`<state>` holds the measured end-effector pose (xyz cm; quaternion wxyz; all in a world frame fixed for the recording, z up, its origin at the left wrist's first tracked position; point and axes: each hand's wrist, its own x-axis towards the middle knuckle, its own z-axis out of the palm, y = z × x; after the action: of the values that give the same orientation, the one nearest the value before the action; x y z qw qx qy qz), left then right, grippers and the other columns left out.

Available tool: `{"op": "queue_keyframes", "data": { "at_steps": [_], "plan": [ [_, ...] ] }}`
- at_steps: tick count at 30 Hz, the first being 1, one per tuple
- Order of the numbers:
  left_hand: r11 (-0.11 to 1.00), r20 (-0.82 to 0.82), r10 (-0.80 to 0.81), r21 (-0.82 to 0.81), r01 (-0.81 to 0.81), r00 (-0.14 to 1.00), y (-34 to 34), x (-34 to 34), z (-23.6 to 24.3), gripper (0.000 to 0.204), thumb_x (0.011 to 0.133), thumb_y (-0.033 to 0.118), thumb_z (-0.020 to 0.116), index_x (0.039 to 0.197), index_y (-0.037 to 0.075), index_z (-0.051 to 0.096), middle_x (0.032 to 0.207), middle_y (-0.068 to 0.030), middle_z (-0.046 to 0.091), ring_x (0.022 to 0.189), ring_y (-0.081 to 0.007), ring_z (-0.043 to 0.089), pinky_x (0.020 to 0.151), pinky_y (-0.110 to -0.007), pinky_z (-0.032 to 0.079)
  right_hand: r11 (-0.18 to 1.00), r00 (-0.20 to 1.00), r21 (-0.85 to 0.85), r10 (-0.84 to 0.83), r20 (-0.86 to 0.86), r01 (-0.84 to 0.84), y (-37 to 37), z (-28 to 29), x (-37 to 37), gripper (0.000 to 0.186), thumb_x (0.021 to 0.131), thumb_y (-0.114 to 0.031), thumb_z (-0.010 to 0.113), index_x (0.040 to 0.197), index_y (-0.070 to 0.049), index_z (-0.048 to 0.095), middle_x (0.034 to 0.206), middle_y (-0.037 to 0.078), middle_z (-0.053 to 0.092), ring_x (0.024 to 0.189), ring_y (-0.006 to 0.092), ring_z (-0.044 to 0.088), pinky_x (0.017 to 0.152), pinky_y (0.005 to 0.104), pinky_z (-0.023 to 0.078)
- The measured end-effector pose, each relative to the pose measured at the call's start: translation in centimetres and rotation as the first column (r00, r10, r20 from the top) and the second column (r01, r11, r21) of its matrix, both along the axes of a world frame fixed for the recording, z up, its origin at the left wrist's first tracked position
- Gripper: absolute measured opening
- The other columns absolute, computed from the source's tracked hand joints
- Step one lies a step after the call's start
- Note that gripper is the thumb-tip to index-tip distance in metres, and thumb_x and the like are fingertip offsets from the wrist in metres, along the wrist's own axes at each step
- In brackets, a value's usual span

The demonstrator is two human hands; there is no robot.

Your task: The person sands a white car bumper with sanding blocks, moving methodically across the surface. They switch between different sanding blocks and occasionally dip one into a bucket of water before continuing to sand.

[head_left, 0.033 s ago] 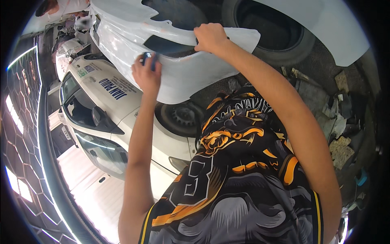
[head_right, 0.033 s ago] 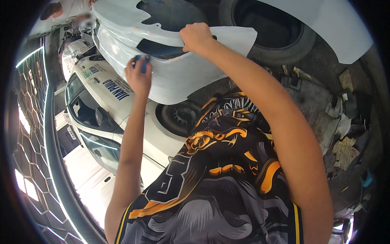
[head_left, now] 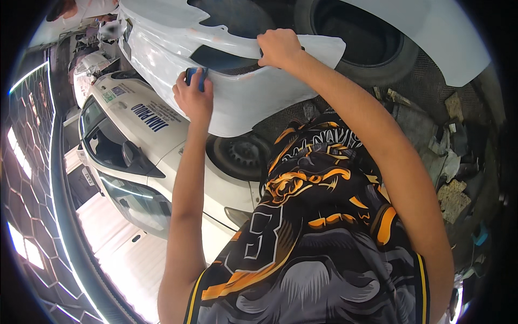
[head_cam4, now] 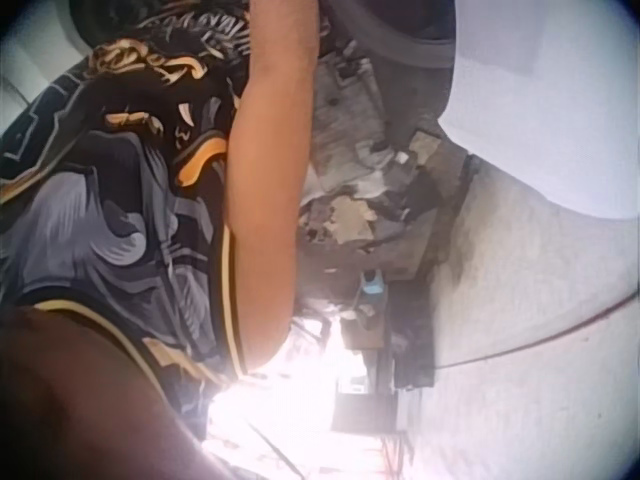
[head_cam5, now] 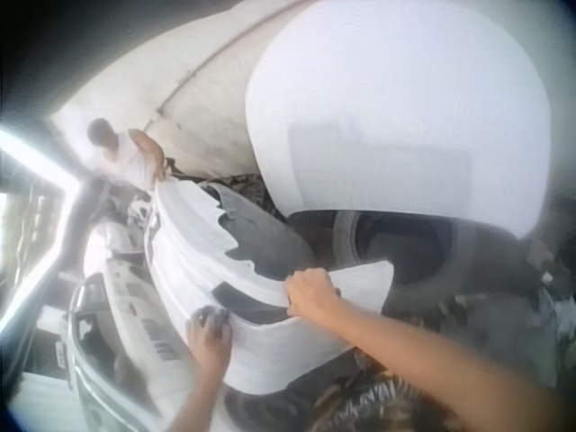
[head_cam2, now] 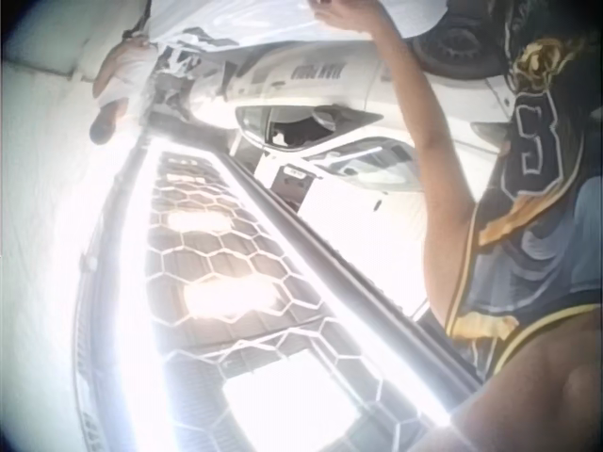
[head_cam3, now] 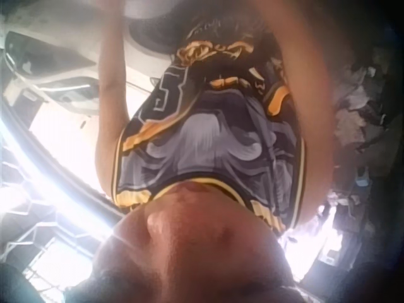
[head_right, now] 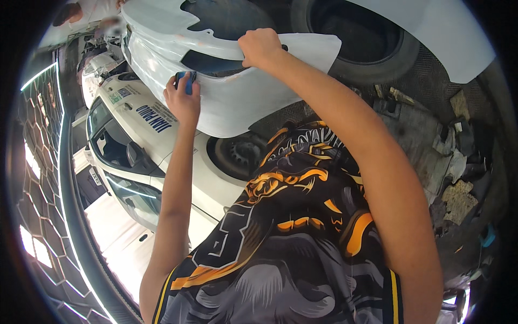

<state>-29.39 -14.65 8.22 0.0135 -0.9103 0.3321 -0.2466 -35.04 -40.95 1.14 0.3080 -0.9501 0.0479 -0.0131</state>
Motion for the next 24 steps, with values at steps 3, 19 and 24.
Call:
{"op": "queue_keyframes", "data": {
  "at_steps": [3,19,24],
  "plan": [
    [0.968,-0.142,-0.208,0.110,0.225,0.968,-0.3,0.5,-0.1,0.040,0.076,0.017,0.080,0.115,0.021,0.076,0.126,-0.0160,0.064,0.106,-0.0367,0.061,0.086,-0.046,0.050,1.000,1.000,-0.008,-0.012,-0.010,0.012,-0.1,-0.3,0.4,0.032,0.070,-0.035,0.085,0.091,-0.011,0.080,0.085,0.010,0.077,0.080,0.0294,0.076,0.070,0.0409,0.061],
    [0.938,-0.070,-0.334,0.069,0.338,0.940,-0.5,0.8,-0.3,0.040,0.075,0.019,0.081,0.115,0.023,0.077,0.126,-0.0154,0.063,0.106,-0.0347,0.061,0.085,-0.046,0.050,1.000,1.000,-0.017,-0.011,-0.008,0.011,-0.3,-0.4,0.6,0.031,0.072,-0.034,0.080,0.091,-0.010,0.077,0.071,0.010,0.074,0.073,0.0296,0.075,0.069,0.0419,0.061],
    [0.952,-0.084,-0.268,0.130,0.278,0.960,-0.6,1.3,0.0,0.039,0.075,0.020,0.081,0.115,0.022,0.077,0.124,-0.0149,0.064,0.105,-0.0356,0.061,0.087,-0.045,0.050,0.999,0.999,-0.023,-0.030,0.037,0.031,-0.3,-0.6,0.6,0.032,0.071,-0.034,0.080,0.092,-0.010,0.077,0.074,0.010,0.074,0.074,0.0294,0.076,0.069,0.0418,0.061]
  ]
}}
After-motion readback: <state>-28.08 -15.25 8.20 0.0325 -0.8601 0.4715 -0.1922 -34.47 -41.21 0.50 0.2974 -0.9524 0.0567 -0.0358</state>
